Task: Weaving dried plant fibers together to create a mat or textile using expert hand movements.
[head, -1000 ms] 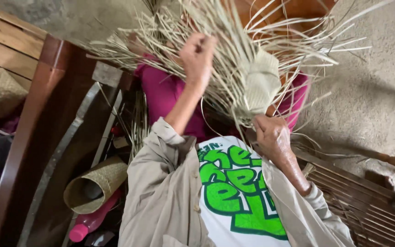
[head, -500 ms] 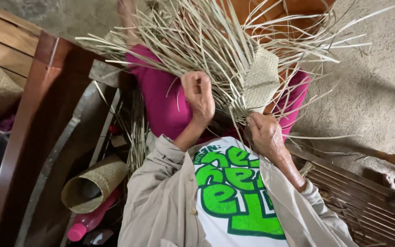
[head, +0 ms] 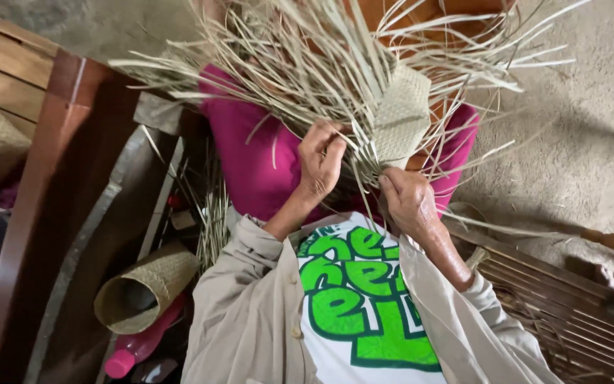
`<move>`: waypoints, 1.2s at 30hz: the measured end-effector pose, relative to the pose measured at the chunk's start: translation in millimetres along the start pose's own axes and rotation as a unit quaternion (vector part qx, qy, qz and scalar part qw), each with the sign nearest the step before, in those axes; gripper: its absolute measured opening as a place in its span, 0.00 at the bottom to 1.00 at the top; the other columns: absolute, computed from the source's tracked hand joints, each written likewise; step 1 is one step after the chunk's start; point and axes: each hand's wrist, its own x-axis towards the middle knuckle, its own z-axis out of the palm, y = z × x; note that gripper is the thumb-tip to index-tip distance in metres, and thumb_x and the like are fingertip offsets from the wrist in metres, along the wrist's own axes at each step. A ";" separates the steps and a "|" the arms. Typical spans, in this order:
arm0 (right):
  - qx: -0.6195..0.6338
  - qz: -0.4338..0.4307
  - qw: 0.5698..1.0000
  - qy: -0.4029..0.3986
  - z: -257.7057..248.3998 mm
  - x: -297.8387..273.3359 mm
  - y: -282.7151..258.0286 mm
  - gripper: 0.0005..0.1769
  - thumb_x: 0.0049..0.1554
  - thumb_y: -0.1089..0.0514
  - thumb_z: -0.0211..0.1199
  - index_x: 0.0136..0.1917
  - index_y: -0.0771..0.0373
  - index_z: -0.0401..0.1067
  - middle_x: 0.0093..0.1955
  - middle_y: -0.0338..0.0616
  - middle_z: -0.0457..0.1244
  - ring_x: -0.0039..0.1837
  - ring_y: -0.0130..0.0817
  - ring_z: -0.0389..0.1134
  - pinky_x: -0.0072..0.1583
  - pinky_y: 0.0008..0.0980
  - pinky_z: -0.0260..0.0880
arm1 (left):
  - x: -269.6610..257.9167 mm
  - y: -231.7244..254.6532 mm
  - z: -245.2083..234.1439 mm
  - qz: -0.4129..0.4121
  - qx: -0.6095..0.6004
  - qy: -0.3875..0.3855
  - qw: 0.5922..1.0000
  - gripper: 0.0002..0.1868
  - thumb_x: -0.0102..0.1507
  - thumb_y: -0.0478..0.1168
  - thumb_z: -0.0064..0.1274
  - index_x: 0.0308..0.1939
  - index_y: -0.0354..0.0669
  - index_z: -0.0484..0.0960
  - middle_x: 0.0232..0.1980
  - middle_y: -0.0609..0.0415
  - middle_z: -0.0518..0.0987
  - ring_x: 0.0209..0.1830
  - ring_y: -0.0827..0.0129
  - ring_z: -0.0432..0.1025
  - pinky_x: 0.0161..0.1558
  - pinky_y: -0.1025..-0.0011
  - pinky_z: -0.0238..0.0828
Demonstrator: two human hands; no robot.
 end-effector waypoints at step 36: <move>0.150 -0.053 0.986 0.047 32.1 -15.4 10.9 0.09 0.64 0.60 0.56 0.42 0.60 0.72 0.33 0.53 0.64 0.46 0.59 0.69 0.49 0.51 0.70 | 48.4 14.1 -21.0 -0.158 -0.036 -0.325 0.932 0.28 0.57 0.47 0.75 0.22 0.44 0.67 0.21 0.61 0.67 0.25 0.77 0.62 0.34 0.76 0.60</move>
